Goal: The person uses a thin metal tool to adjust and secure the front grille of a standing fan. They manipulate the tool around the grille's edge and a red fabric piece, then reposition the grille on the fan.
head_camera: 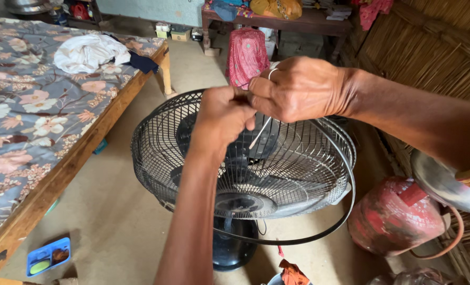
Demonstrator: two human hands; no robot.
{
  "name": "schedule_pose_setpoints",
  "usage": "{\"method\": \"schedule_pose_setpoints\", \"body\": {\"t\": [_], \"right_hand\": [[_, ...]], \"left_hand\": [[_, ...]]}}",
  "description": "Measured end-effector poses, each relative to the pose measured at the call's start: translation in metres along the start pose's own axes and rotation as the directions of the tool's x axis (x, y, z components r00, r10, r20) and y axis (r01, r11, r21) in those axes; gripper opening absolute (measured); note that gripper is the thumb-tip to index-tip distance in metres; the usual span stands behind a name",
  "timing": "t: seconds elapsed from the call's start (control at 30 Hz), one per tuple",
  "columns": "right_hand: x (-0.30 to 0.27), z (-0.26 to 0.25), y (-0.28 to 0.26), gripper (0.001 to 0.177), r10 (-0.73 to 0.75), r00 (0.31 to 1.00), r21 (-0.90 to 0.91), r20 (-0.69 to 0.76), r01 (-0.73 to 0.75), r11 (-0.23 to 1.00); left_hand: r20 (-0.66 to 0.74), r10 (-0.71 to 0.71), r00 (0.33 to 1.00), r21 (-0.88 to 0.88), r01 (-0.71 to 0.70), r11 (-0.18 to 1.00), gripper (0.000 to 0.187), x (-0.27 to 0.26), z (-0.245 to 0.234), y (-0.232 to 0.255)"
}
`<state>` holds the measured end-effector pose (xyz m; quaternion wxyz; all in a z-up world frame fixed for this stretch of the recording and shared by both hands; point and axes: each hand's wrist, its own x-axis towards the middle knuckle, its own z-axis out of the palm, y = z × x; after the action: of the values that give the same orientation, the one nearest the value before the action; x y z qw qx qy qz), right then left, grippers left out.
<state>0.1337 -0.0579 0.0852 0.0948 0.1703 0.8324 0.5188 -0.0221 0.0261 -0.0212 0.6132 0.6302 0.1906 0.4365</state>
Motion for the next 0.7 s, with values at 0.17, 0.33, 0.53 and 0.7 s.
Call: {"method": "schedule_pose_setpoints", "body": {"t": [0.17, 0.33, 0.53, 0.7], "right_hand": [[0.004, -0.001, 0.001, 0.025, -0.014, 0.998, 0.007, -0.064, 0.015, 1.000], [-0.001, 0.000, -0.001, 0.027, 0.041, 0.997, 0.044, -0.058, -0.039, 0.998], [-0.007, 0.010, -0.010, 0.023, 0.230, 0.973, 0.290, -0.007, -0.219, 0.932], [-0.011, 0.012, -0.015, 0.026, 0.320, 0.947, 0.385, -0.031, -0.284, 0.878]], "left_hand": [[-0.271, 0.239, 0.932, 0.290, -0.158, 0.944, 0.011, -0.018, 0.020, -0.010], [-0.459, 0.502, 0.732, 0.643, -0.115, 0.757, 0.008, -0.034, 0.047, -0.007], [-0.536, 0.457, 0.710, 0.589, -0.073, 0.805, 0.006, -0.041, 0.055, -0.003], [-0.527, 0.464, 0.713, 0.551, -0.129, 0.824, 0.009, -0.040, 0.053, -0.001]]}}
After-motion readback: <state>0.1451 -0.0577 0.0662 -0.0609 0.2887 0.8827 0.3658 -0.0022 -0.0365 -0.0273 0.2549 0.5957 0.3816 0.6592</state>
